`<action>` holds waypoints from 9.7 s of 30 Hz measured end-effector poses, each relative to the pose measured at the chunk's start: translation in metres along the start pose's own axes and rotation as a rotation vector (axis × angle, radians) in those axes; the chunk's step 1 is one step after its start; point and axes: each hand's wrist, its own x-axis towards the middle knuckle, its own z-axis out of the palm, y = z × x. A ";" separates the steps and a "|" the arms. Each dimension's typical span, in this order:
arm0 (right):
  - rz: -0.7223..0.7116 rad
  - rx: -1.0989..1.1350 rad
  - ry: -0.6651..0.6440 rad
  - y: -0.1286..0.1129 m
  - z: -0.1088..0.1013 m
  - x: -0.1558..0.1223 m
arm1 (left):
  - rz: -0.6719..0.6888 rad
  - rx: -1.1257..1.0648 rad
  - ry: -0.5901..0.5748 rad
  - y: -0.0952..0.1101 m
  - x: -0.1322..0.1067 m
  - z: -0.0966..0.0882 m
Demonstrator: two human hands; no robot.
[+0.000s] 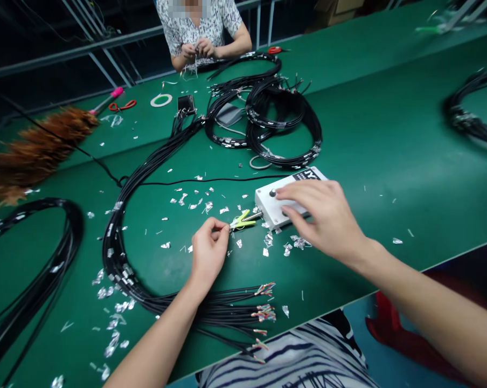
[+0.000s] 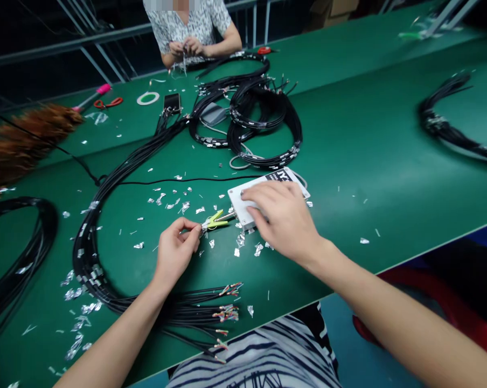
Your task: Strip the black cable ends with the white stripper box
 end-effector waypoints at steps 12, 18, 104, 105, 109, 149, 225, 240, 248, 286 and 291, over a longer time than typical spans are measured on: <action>-0.036 -0.063 0.155 0.003 0.013 -0.047 | -0.010 -0.047 0.025 0.000 0.000 -0.007; -0.027 0.083 0.166 -0.012 0.009 -0.051 | -0.064 -0.132 -0.003 0.008 -0.008 -0.023; 0.707 1.379 -0.233 -0.047 0.027 -0.032 | -0.125 -0.144 -0.345 0.045 -0.062 0.000; 0.714 1.406 -0.241 -0.047 0.028 -0.032 | -0.130 -0.150 -0.351 0.045 -0.062 0.000; 0.731 1.532 -0.280 -0.048 0.033 -0.033 | -0.169 -0.190 -0.389 0.045 -0.063 -0.003; 0.852 1.367 -0.250 -0.073 0.032 -0.040 | 0.091 -0.130 -0.222 0.033 -0.071 0.009; -0.261 -0.209 -0.226 -0.015 0.031 0.027 | -0.108 -0.135 -0.078 0.004 0.013 -0.005; -0.026 -0.102 0.136 0.006 0.015 -0.051 | -0.084 -0.102 -0.046 0.001 0.011 -0.012; -0.017 0.135 0.147 -0.013 0.010 -0.051 | -0.034 -0.123 -0.050 0.010 0.003 -0.028; 0.376 0.815 -0.018 -0.059 0.020 -0.065 | 0.217 0.298 -0.408 0.031 -0.070 -0.018; 0.566 0.919 -0.084 -0.062 0.029 -0.052 | 0.068 0.164 -0.324 0.025 -0.072 -0.018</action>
